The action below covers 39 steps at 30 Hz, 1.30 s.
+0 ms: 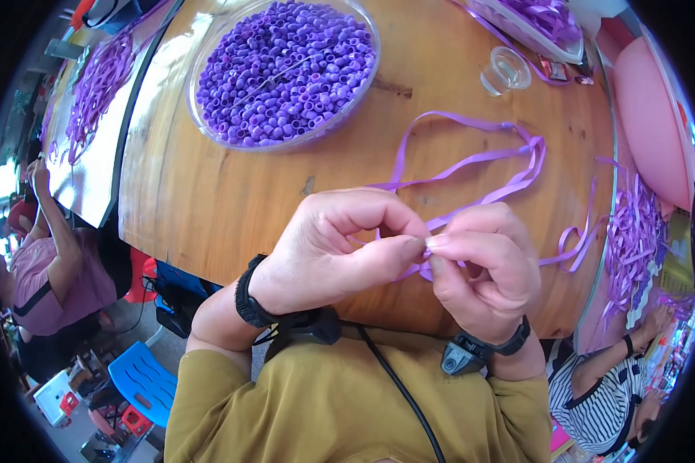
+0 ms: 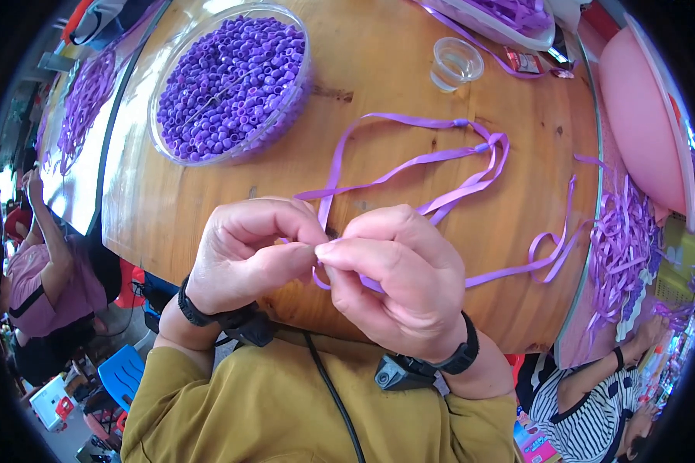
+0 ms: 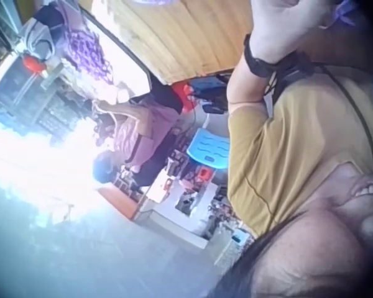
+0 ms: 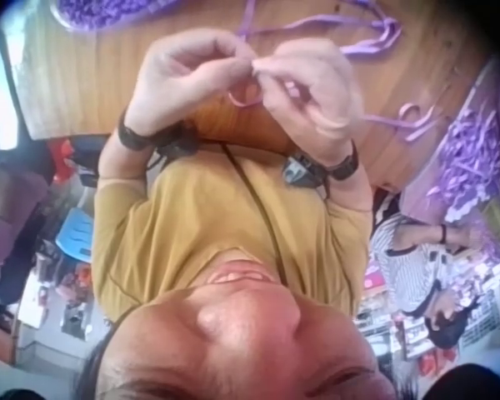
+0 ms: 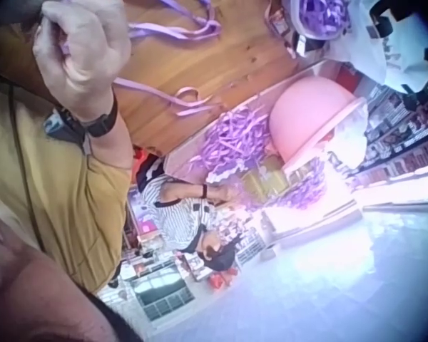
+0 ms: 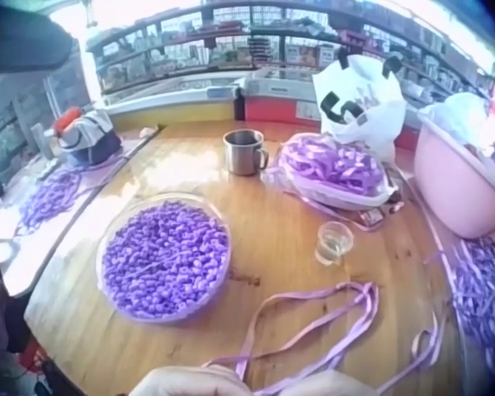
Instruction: Braid or tie long purple ribbons into knots and patterns at a workshop table.
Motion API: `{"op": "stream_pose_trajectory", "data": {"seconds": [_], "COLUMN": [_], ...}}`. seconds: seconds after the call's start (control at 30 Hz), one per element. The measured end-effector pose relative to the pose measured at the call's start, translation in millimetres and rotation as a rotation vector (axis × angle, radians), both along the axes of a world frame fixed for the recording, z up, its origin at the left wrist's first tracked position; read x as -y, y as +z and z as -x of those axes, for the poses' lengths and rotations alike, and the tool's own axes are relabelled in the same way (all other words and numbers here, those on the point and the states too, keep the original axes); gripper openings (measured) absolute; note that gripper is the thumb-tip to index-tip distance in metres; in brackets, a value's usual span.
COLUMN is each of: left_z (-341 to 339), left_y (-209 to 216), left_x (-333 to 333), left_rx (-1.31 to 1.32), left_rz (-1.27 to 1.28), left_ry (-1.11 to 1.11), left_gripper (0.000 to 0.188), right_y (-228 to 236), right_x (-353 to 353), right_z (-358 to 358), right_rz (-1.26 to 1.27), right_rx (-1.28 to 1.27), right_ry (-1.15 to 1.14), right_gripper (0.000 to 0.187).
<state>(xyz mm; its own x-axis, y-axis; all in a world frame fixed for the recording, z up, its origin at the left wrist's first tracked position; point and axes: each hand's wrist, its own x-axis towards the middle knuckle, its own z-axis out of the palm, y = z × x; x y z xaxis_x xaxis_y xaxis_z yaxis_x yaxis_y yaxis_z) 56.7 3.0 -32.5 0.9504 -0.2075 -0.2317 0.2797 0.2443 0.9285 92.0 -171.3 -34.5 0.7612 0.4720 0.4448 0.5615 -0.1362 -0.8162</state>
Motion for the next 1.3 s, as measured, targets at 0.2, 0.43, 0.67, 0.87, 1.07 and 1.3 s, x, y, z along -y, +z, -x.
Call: {"op": "stream_pose_trajectory", "data": {"seconds": [0.2, 0.43, 0.67, 0.87, 1.07, 1.3], "left_z": [-1, -3, -2, -2, -2, -1], "left_y": [-12, -11, -13, -12, -13, -9], "left_x": [0, 1, -1, -1, -1, 4], "left_rx": [0.359, 0.698, 0.702, 0.736, 0.779, 0.624], "left_rz": [-0.251, -0.576, -0.602, -0.618, -0.623, -0.575], "left_ry": [0.077, 0.094, 0.192, 0.162, 0.155, 0.308], "left_gripper": [0.008, 0.013, 0.017, 0.017, 0.017, 0.017], "right_y": [-8, 0, -4, 2, 0, 0], "right_x": [-3, 2, -2, 1, 1, 3], "right_z": [-1, 6, 1, 5, 6, 5], "right_rz": [-0.035, 0.091, 0.026, 0.121, 0.140, 0.136], "right_rx": [-0.021, -0.075, 0.025, -0.004, 0.016, -0.066], "right_ry": [-0.005, 0.006, 0.014, -0.012, -0.029, 0.016], "right_gripper": [0.019, 0.017, 0.019, 0.019, 0.017, 0.013]}}
